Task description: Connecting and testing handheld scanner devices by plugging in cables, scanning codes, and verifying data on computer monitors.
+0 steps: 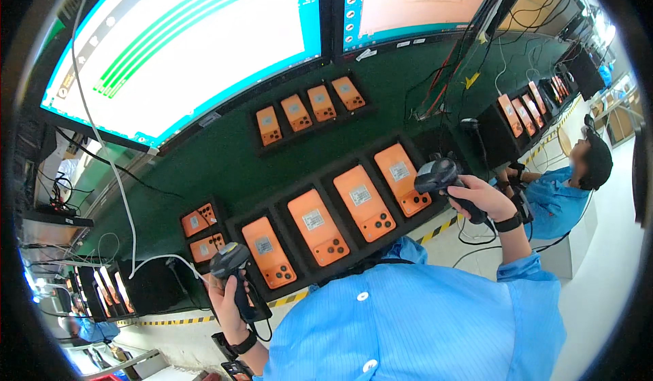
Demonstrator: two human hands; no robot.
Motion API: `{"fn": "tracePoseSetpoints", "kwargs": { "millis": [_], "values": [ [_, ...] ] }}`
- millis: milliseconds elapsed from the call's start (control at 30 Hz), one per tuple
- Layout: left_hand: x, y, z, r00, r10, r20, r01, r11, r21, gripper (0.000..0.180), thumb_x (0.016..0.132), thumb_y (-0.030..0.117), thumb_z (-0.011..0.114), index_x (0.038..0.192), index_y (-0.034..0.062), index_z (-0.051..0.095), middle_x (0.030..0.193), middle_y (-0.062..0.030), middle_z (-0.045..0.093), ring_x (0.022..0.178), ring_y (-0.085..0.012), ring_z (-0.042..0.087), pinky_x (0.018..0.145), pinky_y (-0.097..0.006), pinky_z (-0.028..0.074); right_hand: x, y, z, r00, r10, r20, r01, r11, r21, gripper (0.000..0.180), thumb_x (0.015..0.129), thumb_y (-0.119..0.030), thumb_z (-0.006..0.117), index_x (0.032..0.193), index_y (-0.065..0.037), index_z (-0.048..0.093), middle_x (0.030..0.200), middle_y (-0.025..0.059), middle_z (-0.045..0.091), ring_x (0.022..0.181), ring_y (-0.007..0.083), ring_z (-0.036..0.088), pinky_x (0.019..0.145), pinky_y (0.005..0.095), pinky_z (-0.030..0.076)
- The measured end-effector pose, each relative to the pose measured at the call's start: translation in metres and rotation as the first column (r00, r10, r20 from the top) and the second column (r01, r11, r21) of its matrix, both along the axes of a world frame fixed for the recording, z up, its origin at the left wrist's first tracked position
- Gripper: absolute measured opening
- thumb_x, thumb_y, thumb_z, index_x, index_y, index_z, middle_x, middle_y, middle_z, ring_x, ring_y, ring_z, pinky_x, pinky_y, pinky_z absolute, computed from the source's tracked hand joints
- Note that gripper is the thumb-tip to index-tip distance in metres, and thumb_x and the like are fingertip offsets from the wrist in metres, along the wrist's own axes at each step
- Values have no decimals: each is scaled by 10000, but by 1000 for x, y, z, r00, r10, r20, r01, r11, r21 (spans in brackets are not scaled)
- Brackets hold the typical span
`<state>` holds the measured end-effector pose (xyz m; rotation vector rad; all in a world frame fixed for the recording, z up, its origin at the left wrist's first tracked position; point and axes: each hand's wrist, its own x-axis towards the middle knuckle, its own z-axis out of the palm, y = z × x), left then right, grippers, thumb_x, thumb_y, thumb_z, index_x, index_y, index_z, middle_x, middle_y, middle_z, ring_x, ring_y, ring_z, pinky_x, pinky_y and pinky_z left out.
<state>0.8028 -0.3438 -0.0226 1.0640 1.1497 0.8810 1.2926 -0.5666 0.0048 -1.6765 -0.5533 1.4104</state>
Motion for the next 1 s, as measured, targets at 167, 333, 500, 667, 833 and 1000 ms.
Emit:
{"fn": "tracePoseSetpoints", "kwargs": {
  "millis": [167,333,500,667,833,1000],
  "values": [
    [18,-15,-6,997,-10,-74,10,1000,1,302,959,105,605,1240,30,524,994,-70,674,745,-104,609,629,-230,488,-19,10,-8,992,-122,12,123,992,-17,217,981,-280,606,998,-66,577,709,-9,570,517,82,519,463,228,406],
    [10,-30,-9,997,-1,-72,-1,1000,-24,359,952,107,622,1288,23,524,1033,-83,684,800,-119,631,664,-243,498,-19,24,-23,985,-174,16,175,984,-34,217,998,-290,575,996,-75,548,688,1,572,496,84,529,442,226,422],
    [15,-28,-8,994,-56,-95,52,998,-40,349,938,99,652,1247,6,521,1045,-57,655,839,-96,594,707,-238,480,-16,12,-19,983,-181,34,182,982,-42,253,997,-322,574,1023,-70,579,672,-7,570,483,91,517,432,237,407],
    [16,-29,-4,995,-37,-90,35,999,-24,311,934,92,657,1196,1,517,1070,-45,620,934,-96,555,815,-244,436,-12,25,-21,980,-195,48,199,974,-111,278,1000,-343,565,1054,-71,585,661,2,575,475,91,524,429,241,421],
    [10,-29,-9,984,-68,-164,62,997,-42,355,934,97,659,1234,-12,502,1125,-66,621,975,-132,572,849,-286,456,-12,26,-13,971,-227,76,234,968,-95,303,999,-357,565,1076,-65,595,674,6,585,474,92,532,420,240,431],
    [0,-36,6,720,107,-686,90,965,245,381,888,137,708,1161,-33,504,1022,-169,640,951,-286,631,814,-407,484,7,23,-40,930,-286,232,285,958,39,232,1003,-291,574,1042,-64,547,717,18,569,542,111,537,489,268,444]
  ]
}}
